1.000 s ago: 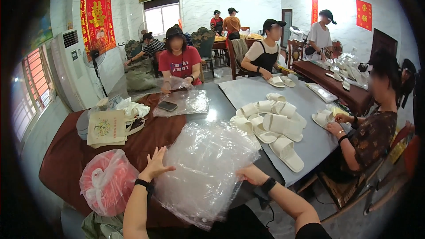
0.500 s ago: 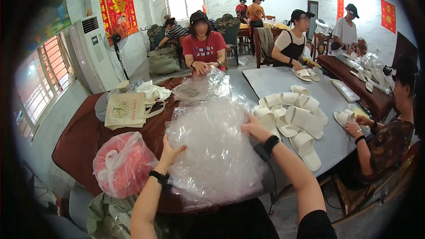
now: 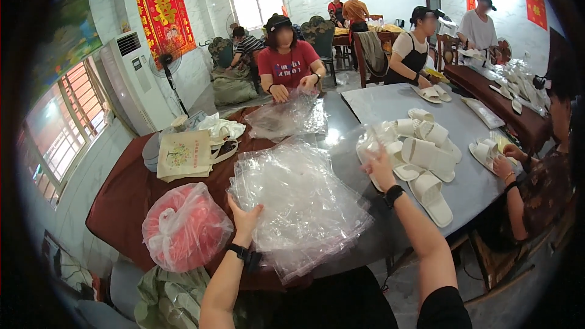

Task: Packing pairs of white slippers into clear plastic bags for shipping or storage.

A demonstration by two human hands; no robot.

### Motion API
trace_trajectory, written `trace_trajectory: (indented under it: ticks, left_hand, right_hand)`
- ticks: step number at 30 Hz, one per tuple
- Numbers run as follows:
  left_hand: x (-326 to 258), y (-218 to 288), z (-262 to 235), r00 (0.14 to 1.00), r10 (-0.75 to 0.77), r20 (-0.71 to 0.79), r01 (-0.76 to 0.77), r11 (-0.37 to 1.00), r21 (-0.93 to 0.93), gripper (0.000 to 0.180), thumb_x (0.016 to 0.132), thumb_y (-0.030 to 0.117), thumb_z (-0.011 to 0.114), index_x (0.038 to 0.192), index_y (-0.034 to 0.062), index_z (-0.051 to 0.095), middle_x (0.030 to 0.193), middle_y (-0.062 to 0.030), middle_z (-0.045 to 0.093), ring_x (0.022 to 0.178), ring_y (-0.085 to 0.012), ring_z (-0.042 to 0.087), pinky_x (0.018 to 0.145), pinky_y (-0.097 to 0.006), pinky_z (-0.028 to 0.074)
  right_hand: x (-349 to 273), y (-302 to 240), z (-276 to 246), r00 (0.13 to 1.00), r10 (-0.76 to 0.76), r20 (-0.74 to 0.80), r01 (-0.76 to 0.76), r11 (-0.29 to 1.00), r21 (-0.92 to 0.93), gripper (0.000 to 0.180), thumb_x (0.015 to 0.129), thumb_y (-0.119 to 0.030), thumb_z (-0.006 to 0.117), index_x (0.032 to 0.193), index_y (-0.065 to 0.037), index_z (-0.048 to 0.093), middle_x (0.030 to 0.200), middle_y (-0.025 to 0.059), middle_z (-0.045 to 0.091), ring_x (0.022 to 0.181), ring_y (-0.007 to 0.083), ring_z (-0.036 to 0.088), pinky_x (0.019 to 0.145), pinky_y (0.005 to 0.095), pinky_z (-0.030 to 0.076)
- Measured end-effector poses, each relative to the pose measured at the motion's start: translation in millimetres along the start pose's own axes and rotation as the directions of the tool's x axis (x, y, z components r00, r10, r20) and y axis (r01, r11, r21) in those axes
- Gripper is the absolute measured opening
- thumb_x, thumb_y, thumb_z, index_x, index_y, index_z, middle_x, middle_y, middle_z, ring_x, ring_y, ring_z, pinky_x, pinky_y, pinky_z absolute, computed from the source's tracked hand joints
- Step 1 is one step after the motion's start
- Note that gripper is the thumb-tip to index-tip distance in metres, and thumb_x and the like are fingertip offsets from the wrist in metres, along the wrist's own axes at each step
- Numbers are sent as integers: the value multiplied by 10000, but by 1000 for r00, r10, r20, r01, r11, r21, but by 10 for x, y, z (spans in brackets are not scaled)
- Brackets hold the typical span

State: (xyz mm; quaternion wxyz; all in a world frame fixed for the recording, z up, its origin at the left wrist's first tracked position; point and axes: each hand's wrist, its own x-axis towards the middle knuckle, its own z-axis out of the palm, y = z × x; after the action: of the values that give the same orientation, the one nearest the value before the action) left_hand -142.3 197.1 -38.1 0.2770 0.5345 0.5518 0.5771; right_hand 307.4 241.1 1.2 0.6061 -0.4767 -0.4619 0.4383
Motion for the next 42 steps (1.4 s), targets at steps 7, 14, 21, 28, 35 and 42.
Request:
trace_trajectory:
  ticks: [7, 14, 21, 28, 35, 42]
  left_hand:
    - [-17, 593, 168, 990, -136, 24, 132, 984, 123, 1177, 768, 229, 861, 1592, 59, 39, 1564, -337, 279, 1431, -428, 355, 1145, -457, 346]
    - [-230, 777, 80, 896, 444, 14, -312, 606, 732, 1062, 762, 357, 862, 1562, 42, 239, 1409, -300, 490, 1344, -453, 431, 1115, -495, 346]
    - [-964, 899, 153, 510, 377, 773, -828, 459, 323, 500, 875, 397, 732, 1193, 29, 621, 1274, -240, 584, 1299, -428, 472, 1102, -609, 327]
    - [-1178, 518, 1, 456, 267, 849, -862, 368, 347, 592, 914, 406, 655, 1398, 80, 557, 1504, -209, 466, 1428, -411, 369, 1136, -691, 216]
    - [-1203, 686, 12, 455, 314, 833, -829, 491, 268, 526, 908, 366, 674, 1335, 70, 592, 1470, -243, 480, 1400, -415, 416, 1129, -683, 244]
    - [-1353, 1300, -239, 359, 519, 776, -899, 416, 137, 346, 812, 277, 787, 1015, 34, 647, 1127, -142, 657, 1112, -351, 614, 1040, -489, 452]
  right_hand:
    - [-481, -1499, -10, 715, -695, 78, 667, 644, -373, 735, 945, 22, 503, 1602, -138, 215, 1337, 170, 632, 695, 157, 684, 625, 294, 560]
    - [-895, -1919, 1109, 736, -312, 600, 665, 166, -729, 753, 837, -3, 533, 1552, -139, 338, 951, 216, 682, 688, 411, 659, 648, 504, 529]
    - [-535, -983, 2148, 701, -409, 584, 712, 445, -543, 694, 896, -235, 672, 1491, -18, 390, 1034, 326, 676, 801, 395, 707, 730, 468, 552]
    - [-678, -710, 2055, 603, -251, 757, 623, 741, -251, 679, 944, -418, 669, 1509, -126, 431, 1486, 197, 503, 1153, 339, 655, 941, 484, 523]
    - [-1187, -459, 1461, 700, 23, 714, 712, 56, -700, 842, 858, -647, 653, 1571, -350, 317, 1683, 82, 166, 1501, 523, 101, 1095, 782, 168]
    - [-1310, -237, 1553, 816, 71, 574, 573, 36, -819, 911, 838, -783, 545, 1589, -355, 255, 1670, 125, 196, 1477, 569, 135, 1060, 802, 230]
